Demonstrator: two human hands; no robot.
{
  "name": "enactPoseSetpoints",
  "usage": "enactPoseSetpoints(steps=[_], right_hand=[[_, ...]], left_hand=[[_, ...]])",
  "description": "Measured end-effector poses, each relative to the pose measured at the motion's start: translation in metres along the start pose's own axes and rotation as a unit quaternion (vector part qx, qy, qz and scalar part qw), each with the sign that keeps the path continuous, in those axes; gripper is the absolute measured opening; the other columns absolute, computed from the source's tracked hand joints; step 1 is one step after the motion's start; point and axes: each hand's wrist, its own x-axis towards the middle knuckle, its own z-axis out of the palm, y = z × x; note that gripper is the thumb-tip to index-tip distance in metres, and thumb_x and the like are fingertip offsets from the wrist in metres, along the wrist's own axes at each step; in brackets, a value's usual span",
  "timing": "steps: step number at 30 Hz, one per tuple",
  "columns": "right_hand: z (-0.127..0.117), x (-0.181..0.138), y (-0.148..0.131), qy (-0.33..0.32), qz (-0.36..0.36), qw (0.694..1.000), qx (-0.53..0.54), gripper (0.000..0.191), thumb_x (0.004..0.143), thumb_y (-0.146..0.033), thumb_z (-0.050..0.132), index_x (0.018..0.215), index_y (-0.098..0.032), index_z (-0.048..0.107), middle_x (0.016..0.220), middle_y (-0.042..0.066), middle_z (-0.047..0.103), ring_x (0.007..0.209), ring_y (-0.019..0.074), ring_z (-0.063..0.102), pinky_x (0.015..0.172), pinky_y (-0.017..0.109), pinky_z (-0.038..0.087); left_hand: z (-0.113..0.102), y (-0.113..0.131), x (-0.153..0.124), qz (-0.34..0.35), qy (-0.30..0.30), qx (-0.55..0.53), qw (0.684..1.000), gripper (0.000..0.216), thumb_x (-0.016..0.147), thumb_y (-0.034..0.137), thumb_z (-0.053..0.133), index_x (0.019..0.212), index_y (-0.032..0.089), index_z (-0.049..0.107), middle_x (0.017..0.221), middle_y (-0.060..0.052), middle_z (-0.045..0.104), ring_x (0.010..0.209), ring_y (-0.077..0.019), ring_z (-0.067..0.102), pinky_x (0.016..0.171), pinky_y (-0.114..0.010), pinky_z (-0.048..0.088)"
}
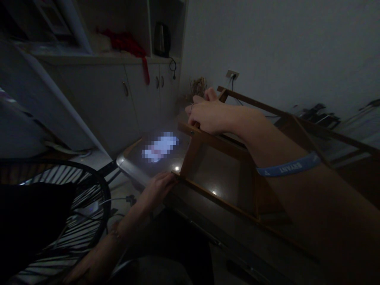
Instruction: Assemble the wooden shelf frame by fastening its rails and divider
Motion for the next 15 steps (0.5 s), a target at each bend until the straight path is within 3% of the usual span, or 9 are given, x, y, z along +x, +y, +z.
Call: enactPoseSetpoints(steps=[9, 15], right_hand=[[-0.003, -0.0025, -0.0049, -0.003, 0.014, 1.0, -0.012, 0.014, 0.075, -0.012, 0.053, 0.073, -0.016, 0.067, 0.089, 0.007, 0.056, 0.081, 0.0185, 0.036, 0.071, 0.037, 0.021], [0.003, 0.0002, 0.0016, 0.002, 0.004, 1.0, -0.001, 0.017, 0.072, -0.01, 0.051, 0.072, -0.018, 0.067, 0.09, 0.006, 0.057, 0.08, 0.0191, 0.04, 0.07, 0.035, 0.027]], left_hand=[[-0.0003, 0.0029, 0.0003, 0.0, 0.013, -0.004, 1.0, 0.01, 0.094, 0.018, 0.053, 0.089, 0.018, 0.062, 0.087, -0.004, 0.067, 0.083, -0.0181, 0.063, 0.075, -0.029, 0.05], [0.002, 0.0009, 0.0038, -0.009, 0.013, -0.029, 0.999, 0.011, 0.095, 0.021, 0.052, 0.093, 0.02, 0.062, 0.09, -0.004, 0.068, 0.085, -0.0183, 0.062, 0.077, -0.029, 0.048]])
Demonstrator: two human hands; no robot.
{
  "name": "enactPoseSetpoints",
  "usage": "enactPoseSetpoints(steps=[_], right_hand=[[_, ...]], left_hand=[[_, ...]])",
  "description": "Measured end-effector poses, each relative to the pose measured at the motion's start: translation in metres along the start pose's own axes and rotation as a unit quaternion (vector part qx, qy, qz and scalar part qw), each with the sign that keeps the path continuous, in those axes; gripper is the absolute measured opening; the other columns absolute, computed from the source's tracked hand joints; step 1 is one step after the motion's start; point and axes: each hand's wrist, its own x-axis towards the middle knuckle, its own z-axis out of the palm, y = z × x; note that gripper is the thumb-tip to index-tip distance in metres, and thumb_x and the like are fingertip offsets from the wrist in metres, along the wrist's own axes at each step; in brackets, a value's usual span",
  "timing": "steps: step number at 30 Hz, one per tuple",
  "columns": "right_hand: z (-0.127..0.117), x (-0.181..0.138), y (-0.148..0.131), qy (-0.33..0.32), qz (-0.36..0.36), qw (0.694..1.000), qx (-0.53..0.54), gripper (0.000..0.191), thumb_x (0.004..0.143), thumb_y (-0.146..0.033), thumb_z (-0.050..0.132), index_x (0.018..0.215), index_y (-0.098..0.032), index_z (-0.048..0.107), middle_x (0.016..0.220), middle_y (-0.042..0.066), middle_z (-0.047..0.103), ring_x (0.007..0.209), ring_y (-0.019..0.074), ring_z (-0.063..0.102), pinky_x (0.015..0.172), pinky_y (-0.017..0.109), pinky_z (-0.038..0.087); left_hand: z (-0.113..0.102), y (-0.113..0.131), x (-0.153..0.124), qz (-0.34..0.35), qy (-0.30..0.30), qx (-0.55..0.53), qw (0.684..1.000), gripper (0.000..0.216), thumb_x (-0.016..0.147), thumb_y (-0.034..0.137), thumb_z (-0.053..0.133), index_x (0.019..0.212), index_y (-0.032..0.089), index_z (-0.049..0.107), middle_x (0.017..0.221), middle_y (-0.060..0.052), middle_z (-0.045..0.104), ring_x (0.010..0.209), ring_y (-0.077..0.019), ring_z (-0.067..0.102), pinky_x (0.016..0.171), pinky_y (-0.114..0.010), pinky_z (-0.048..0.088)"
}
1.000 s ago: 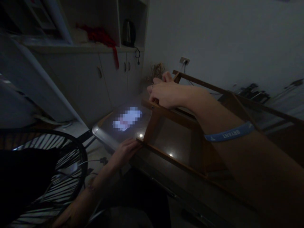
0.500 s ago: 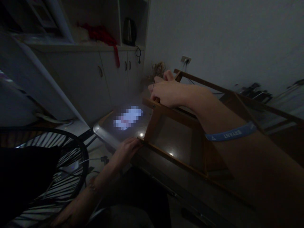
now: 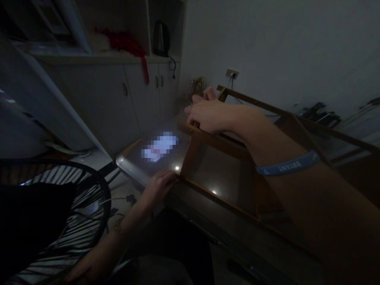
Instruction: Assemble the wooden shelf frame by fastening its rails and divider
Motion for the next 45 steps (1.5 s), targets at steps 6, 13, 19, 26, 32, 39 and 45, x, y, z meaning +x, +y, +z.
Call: enactPoseSetpoints(steps=[6, 13, 19, 26, 32, 39, 45], right_hand=[[0.002, 0.001, 0.003, 0.008, -0.012, 1.0, -0.007, 0.016, 0.073, -0.014, 0.054, 0.075, -0.019, 0.068, 0.09, 0.005, 0.057, 0.081, 0.0197, 0.042, 0.072, 0.035, 0.028], [0.003, 0.001, 0.003, 0.021, -0.016, 0.999, -0.038, 0.017, 0.076, -0.021, 0.052, 0.075, -0.021, 0.069, 0.088, 0.006, 0.057, 0.085, 0.0225, 0.041, 0.072, 0.037, 0.028], [0.003, -0.001, 0.004, 0.006, -0.028, 0.999, -0.014, 0.018, 0.075, -0.019, 0.052, 0.077, -0.019, 0.07, 0.091, 0.006, 0.058, 0.085, 0.021, 0.041, 0.073, 0.037, 0.027], [0.004, -0.005, 0.002, 0.033, -0.024, 0.999, -0.032, 0.015, 0.073, -0.014, 0.055, 0.07, -0.018, 0.069, 0.085, 0.006, 0.06, 0.082, 0.0193, 0.039, 0.072, 0.035, 0.024], [0.003, -0.004, -0.001, 0.036, -0.016, 0.998, -0.048, 0.016, 0.073, -0.012, 0.055, 0.07, -0.018, 0.069, 0.083, 0.005, 0.058, 0.081, 0.0192, 0.04, 0.073, 0.035, 0.026], [0.0, -0.003, -0.001, -0.003, -0.032, 0.999, 0.009, 0.017, 0.073, -0.008, 0.054, 0.076, -0.015, 0.07, 0.086, 0.004, 0.059, 0.079, 0.0163, 0.045, 0.074, 0.033, 0.031], [-0.007, -0.004, -0.011, 0.009, -0.032, 0.999, -0.006, 0.017, 0.074, -0.01, 0.054, 0.075, -0.017, 0.07, 0.082, 0.005, 0.059, 0.083, 0.0194, 0.045, 0.075, 0.036, 0.03]], left_hand=[[-0.005, -0.013, 0.007, 0.032, 0.022, 0.061, 0.997, 0.017, 0.089, 0.034, 0.062, 0.091, 0.018, 0.061, 0.09, -0.006, 0.064, 0.087, -0.0221, 0.059, 0.078, -0.034, 0.049], [-0.015, -0.023, 0.019, 0.093, -0.034, -0.017, 0.995, 0.043, 0.088, 0.028, 0.063, 0.129, 0.019, 0.054, 0.114, -0.01, 0.066, 0.106, -0.0212, 0.061, 0.09, -0.034, 0.051], [-0.013, -0.026, 0.022, 0.118, -0.04, -0.026, 0.992, 0.032, 0.088, 0.026, 0.063, 0.118, 0.015, 0.063, 0.107, -0.011, 0.07, 0.097, -0.0202, 0.067, 0.085, -0.032, 0.055], [-0.011, -0.029, 0.022, 0.116, -0.042, -0.032, 0.992, 0.035, 0.087, 0.028, 0.065, 0.119, 0.015, 0.063, 0.106, -0.011, 0.071, 0.096, -0.0201, 0.067, 0.085, -0.031, 0.055], [-0.012, -0.027, 0.02, 0.12, -0.032, -0.032, 0.992, 0.027, 0.088, 0.026, 0.063, 0.114, 0.016, 0.065, 0.103, -0.009, 0.07, 0.095, -0.0196, 0.066, 0.085, -0.031, 0.054], [-0.012, -0.031, 0.015, 0.128, -0.023, -0.054, 0.99, 0.023, 0.089, 0.028, 0.063, 0.108, 0.016, 0.065, 0.098, -0.008, 0.068, 0.094, -0.0188, 0.064, 0.081, -0.031, 0.054], [-0.014, -0.033, 0.011, 0.12, -0.024, -0.073, 0.99, 0.024, 0.09, 0.031, 0.062, 0.11, 0.019, 0.063, 0.096, -0.006, 0.067, 0.092, -0.0176, 0.063, 0.079, -0.029, 0.052]])
